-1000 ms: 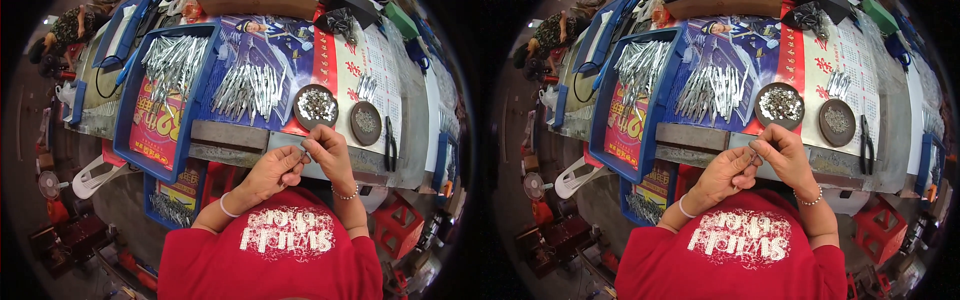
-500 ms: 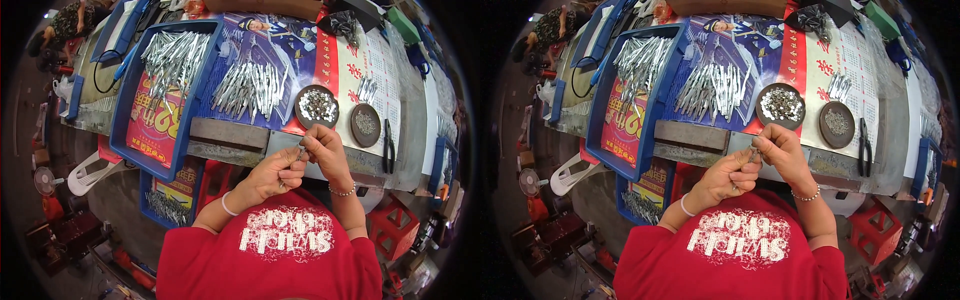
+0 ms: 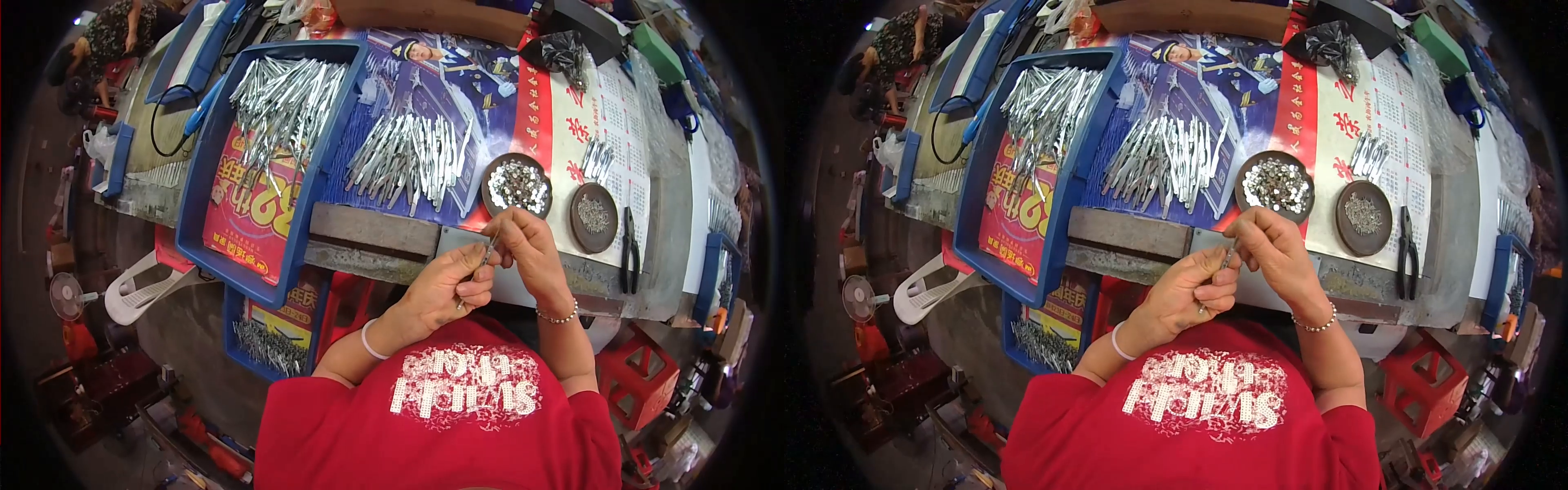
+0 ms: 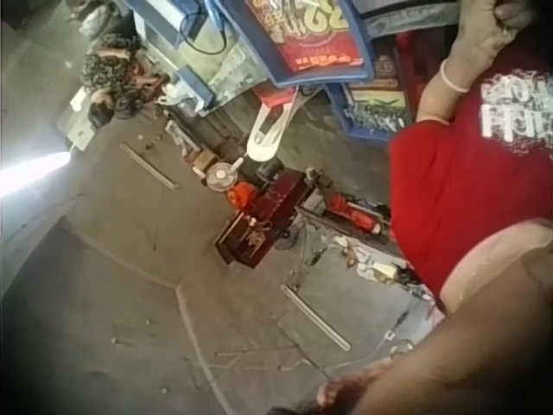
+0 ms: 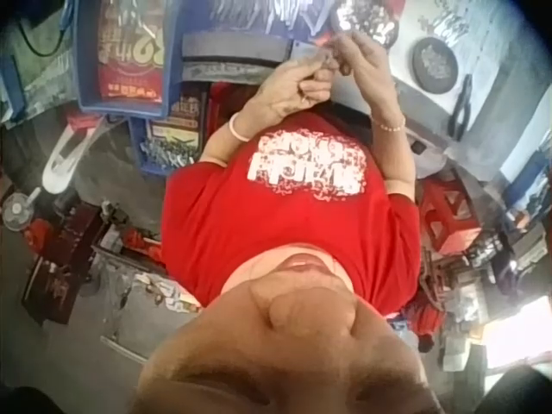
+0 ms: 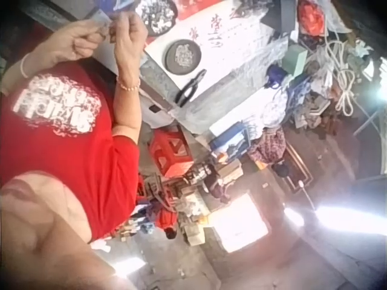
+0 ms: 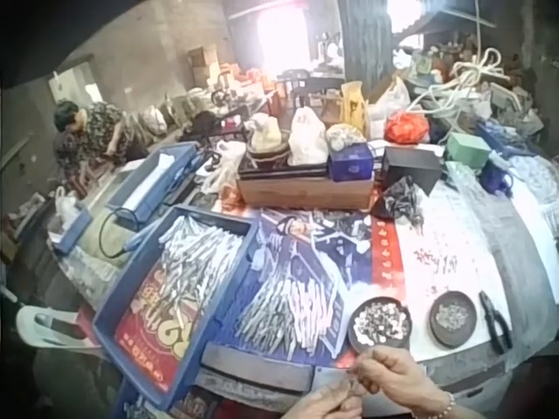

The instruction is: A person uses pliers to trim small silver-colored metal components at a workbench in a manufacturing environment.

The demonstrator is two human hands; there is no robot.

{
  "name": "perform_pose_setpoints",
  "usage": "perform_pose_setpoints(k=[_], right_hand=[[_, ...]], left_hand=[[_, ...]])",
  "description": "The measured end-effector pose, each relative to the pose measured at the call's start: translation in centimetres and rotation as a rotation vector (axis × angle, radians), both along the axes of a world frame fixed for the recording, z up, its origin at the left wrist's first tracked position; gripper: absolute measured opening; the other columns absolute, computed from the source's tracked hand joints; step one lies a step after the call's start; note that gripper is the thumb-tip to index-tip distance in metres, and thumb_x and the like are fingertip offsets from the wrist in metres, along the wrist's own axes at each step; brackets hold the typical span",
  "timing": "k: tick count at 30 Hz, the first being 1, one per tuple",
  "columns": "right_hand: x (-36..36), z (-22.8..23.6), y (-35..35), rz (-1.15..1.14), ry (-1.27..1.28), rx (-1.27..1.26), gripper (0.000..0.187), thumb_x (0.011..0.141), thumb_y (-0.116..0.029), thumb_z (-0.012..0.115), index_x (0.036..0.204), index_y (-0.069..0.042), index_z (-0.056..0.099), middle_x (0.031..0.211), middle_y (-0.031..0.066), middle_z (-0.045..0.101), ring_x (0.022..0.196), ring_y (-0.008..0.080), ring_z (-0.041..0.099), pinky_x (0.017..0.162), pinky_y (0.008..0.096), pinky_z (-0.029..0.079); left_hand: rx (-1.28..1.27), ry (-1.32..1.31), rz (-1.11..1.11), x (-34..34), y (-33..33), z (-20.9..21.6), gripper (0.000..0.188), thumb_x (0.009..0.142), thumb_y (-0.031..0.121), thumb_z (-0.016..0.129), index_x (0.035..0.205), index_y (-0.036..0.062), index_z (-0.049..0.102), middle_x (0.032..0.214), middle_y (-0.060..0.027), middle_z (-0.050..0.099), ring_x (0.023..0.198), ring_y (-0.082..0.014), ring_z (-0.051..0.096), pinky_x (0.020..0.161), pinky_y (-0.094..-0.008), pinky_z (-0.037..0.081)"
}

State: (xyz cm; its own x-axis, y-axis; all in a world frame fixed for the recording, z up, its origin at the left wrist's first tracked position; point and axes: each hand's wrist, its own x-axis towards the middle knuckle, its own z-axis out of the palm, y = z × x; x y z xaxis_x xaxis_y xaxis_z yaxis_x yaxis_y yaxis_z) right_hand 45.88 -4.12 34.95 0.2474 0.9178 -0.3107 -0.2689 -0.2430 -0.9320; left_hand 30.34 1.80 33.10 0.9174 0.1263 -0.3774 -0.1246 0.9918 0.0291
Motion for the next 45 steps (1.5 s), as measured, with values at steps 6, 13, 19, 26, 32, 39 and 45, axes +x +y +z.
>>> perform_pose_setpoints(k=[6,13,19,26,32,39,45], right_hand=[[7.4,-1.3,1.3,-0.177,-0.609,0.061,0.014,0.09,-0.011,0.053,0.092,0.002,0.058,0.074,0.0018,0.056,0.062,0.0056,0.05,0.057,0.0196,0.041],[12.9,-3.4,6.1,-0.047,-1.184,0.017,0.015,0.08,-0.007,0.062,0.092,0.002,0.059,0.083,0.0151,0.062,0.073,0.025,0.06,0.067,0.0318,0.047],[13.7,-3.8,7.2,0.042,-1.211,0.012,0.016,0.078,-0.006,0.063,0.091,0.003,0.059,0.082,0.0143,0.061,0.072,0.023,0.059,0.067,0.0311,0.047],[9.3,1.0,-0.4,-0.022,-1.14,-0.075,0.014,0.078,-0.004,0.061,0.09,0.003,0.058,0.081,0.0118,0.058,0.072,0.0209,0.056,0.068,0.0288,0.044],[12.5,-1.7,-7.5,-0.223,-1.317,-0.247,0.019,0.077,-0.002,0.059,0.096,0.002,0.058,0.084,0.0128,0.056,0.075,0.0238,0.057,0.068,0.0316,0.045],[13.7,-2.9,-7.9,-0.114,-1.45,-0.29,0.015,0.074,-0.006,0.062,0.087,-0.002,0.056,0.084,0.0156,0.056,0.08,0.0353,0.054,0.068,0.0439,0.041],[14.3,-2.8,-8.2,-0.136,-1.414,-0.169,0.006,0.078,0.0,0.056,0.081,0.002,0.051,0.076,0.0166,0.054,0.07,0.0332,0.053,0.062,0.0383,0.041]], left_hand=[[0.083,0.069,0.088,-0.8,0.9,0.5,0.024,0.097,0.022,0.044,0.098,-0.0006,0.053,0.07,-0.0007,0.047,0.049,-0.0043,0.036,0.049,-0.0196,0.03],[0.158,0.042,0.101,-1.5,1.1,0.7,0.022,0.095,0.02,0.046,0.102,0.0009,0.054,0.073,-0.0004,0.049,0.055,-0.0065,0.04,0.053,-0.021,0.034],[0.153,0.026,0.125,-1.9,1.3,0.1,0.02,0.095,0.019,0.047,0.101,0.002,0.055,0.073,-0.0001,0.049,0.056,-0.0074,0.041,0.054,-0.0211,0.034],[0.124,0.04,0.129,-1.5,1.8,-0.2,0.019,0.094,0.018,0.049,0.101,0.002,0.056,0.073,-0.0004,0.05,0.059,-0.0081,0.042,0.055,-0.0212,0.035],[0.192,0.063,0.093,-0.5,1.6,0.2,0.019,0.093,0.015,0.05,0.104,0.0008,0.056,0.074,-0.0015,0.052,0.059,-0.0091,0.044,0.056,-0.0219,0.037],[0.182,-0.002,0.067,0.5,0.0,0.3,0.02,0.094,0.013,0.048,0.107,-0.0005,0.055,0.076,-0.0018,0.052,0.06,-0.0088,0.045,0.056,-0.0217,0.037],[0.13,0.016,0.033,0.5,-0.7,0.7,0.017,0.094,0.015,0.05,0.104,0.0025,0.055,0.079,-0.0007,0.054,0.063,-0.0068,0.048,0.056,-0.0199,0.04]])
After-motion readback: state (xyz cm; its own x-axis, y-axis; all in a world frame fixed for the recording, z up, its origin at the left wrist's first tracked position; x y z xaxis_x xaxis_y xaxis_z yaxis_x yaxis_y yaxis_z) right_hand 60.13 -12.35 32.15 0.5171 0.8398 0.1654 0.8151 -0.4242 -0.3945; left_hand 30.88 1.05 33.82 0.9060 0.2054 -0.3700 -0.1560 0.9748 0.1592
